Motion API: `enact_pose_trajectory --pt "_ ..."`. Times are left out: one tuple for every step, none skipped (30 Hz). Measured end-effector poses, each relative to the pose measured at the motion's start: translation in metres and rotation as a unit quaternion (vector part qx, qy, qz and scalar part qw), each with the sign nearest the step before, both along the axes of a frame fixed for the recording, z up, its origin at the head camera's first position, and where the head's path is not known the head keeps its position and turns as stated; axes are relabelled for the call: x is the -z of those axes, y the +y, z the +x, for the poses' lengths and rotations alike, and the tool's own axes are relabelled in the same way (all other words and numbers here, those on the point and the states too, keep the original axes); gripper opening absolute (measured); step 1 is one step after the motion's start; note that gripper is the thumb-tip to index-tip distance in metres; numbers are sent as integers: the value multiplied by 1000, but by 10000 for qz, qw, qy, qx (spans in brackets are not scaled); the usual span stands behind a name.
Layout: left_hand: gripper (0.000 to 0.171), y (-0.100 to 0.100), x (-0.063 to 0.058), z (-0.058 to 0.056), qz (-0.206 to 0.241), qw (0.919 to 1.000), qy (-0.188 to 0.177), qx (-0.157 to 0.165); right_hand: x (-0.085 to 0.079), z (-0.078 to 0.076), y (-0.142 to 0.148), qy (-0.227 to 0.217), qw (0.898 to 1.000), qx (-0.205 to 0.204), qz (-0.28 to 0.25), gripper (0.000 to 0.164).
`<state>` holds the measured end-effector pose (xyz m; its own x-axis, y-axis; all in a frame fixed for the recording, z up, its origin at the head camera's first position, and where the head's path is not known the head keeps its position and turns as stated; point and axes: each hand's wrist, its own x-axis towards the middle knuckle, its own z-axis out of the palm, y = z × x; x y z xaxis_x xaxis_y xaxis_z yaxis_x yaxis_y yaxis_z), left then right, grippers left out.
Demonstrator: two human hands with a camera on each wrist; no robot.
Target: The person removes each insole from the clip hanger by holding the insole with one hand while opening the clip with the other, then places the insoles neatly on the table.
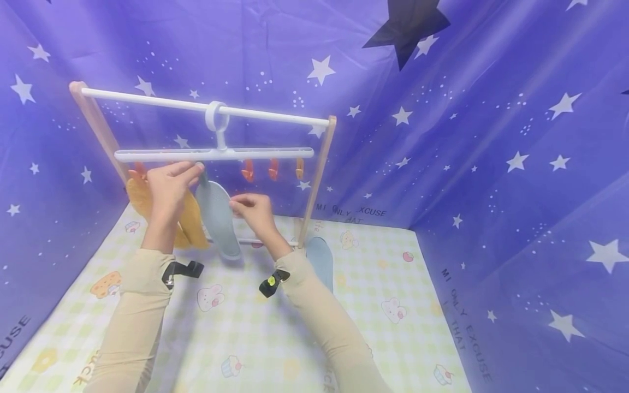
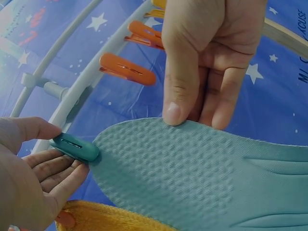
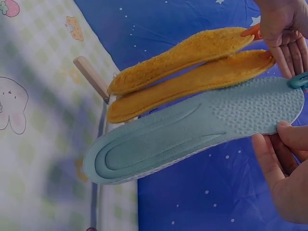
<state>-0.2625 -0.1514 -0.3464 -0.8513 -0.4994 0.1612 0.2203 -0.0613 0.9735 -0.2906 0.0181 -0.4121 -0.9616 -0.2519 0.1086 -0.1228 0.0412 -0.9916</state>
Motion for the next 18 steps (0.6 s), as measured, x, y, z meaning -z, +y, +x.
enact_pose_trajectory --pt "31 0 0 0 35 10000 18 2 0 0 1 -26 10000 11 0 20" --pt "31 0 0 0 63 10000 34 9 1 0 1 -44 10000 18 -18 20" --pt "31 0 0 0 40 10000 37 5 1 0 2 -45 10000 34 -20 20" --pt "31 0 0 0 26 10000 34 14 1 0 2 -47 10000 47 -30 20" --pt "31 0 0 0 21 10000 31 24 1 0 3 -46 10000 61 -38 20" --pt "32 -1 1 0 22 10000 31 37 1 0 4 -47 10000 69 -43 20" --pt "32 -1 1 -1 27 10000 34 53 1 0 5 -52 9999 73 -47 21" --pt "32 -1 1 -1 42 10000 38 69 1 -1 6 -59 9999 83 -57 21" --pt "33 -1 1 -1 77 9999 45 86 1 -1 8 -61 9999 98 -59 21" --pt "33 -1 1 -1 108 9999 62 97 0 -1 9 -75 9999 109 -78 21" --pt "33 -1 1 -2 135 9998 79 102 0 -2 11 -83 9998 123 -96 21" --pt "33 -1 1 -2 152 9998 91 105 0 -2 12 -96 9998 143 -114 21" --pt "33 -1 1 -2 161 9998 99 105 0 -2 14 -115 9997 163 -141 21" --pt "33 -1 1 -2 153 9998 94 96 0 -3 16 -127 9996 185 -167 21" --pt "33 -1 1 -2 151 9998 91 87 0 -3 19 -134 9995 205 -175 21" --pt "33 -1 1 -2 124 9999 72 75 0 -3 21 -152 9995 223 -185 21" --pt "33 -1 2 -2 94 9999 44 62 0 -3 23 -161 9994 249 -190 21" --pt "33 -1 2 -2 56 10000 15 50 0 -2 26 -179 9993 270 -204 21"
